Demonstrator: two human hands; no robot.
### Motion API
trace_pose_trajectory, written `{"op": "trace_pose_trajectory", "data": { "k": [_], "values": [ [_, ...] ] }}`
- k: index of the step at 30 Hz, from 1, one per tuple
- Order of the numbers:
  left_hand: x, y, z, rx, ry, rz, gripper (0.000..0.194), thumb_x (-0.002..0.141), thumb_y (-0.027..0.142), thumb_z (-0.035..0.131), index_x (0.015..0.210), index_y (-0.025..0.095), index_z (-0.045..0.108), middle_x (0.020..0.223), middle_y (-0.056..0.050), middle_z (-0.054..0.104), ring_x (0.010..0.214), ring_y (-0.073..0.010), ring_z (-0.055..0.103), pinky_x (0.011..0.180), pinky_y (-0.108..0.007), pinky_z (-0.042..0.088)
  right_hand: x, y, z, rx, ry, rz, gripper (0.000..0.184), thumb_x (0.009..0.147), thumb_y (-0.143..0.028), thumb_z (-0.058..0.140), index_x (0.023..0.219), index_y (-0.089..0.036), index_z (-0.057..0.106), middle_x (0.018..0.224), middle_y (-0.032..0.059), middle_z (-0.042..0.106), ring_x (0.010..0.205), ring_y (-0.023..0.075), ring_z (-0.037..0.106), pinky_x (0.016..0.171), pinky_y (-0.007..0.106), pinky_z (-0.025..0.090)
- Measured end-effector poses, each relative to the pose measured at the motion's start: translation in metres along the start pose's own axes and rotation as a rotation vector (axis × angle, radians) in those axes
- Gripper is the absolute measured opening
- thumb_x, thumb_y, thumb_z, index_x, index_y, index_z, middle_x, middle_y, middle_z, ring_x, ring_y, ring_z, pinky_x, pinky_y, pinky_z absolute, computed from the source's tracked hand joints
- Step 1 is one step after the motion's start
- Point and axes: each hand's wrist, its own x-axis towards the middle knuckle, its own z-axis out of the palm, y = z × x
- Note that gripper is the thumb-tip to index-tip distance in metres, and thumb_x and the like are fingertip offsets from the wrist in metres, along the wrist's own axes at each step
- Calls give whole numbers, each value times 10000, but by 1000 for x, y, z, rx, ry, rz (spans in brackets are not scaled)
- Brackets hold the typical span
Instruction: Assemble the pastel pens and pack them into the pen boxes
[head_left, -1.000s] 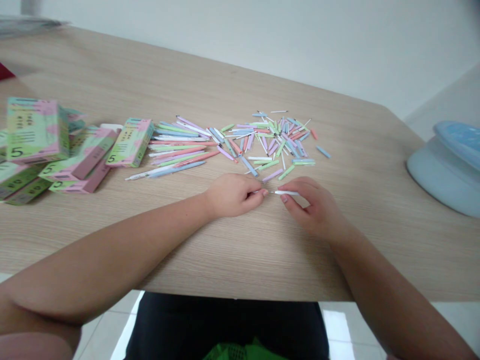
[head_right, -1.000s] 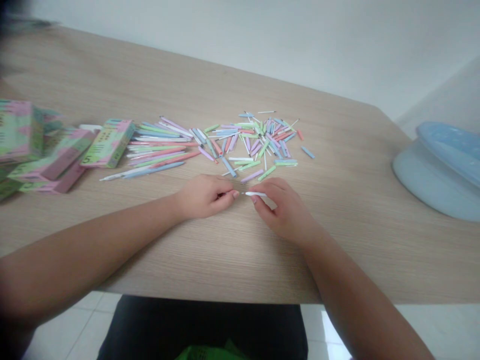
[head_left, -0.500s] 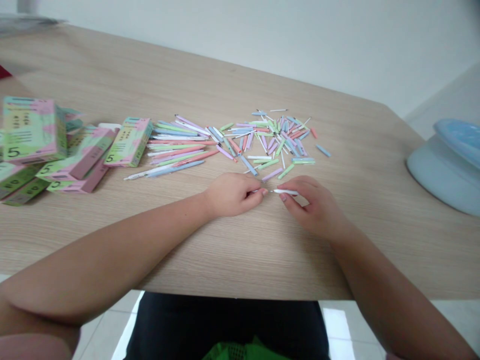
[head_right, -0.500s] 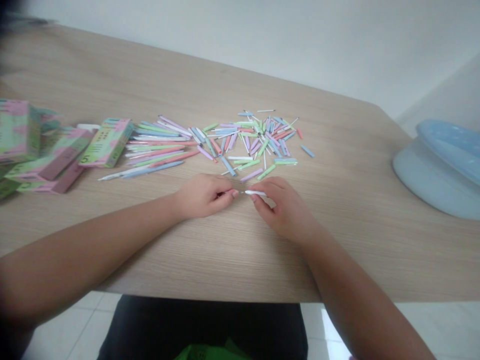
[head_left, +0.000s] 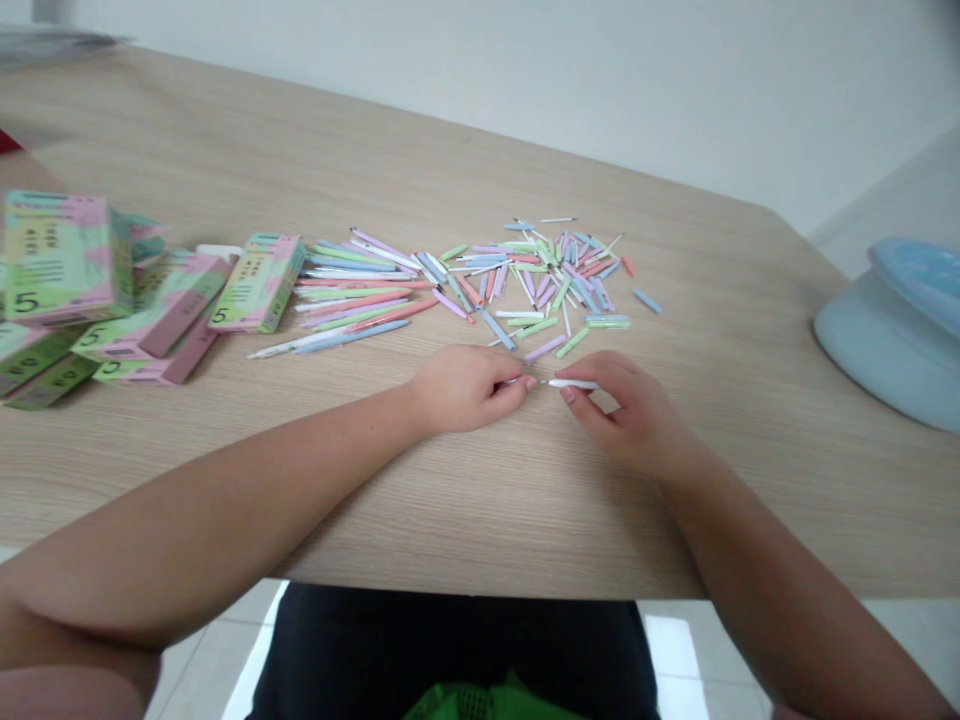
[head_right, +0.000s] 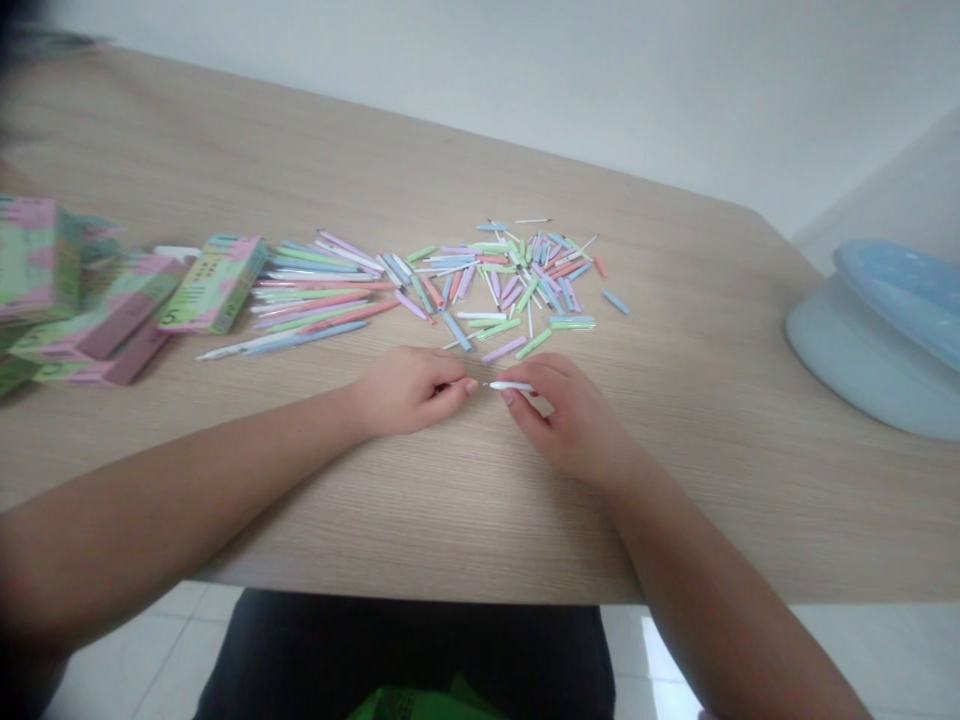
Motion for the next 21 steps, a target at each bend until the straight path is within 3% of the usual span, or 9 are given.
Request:
{"op": "trace_pose_trajectory", "data": {
  "k": [21],
  "values": [
    [1,1,-1,13,-3,2,415,1048,406,427,782,178,649,798,-39,703,705,-165,630,605,-302,360,0,-1,1,-20,8,-2,158,969,-225,642,1115,-254,696,1038,67,742,993,245,684,893,431,563]
  ]
}}
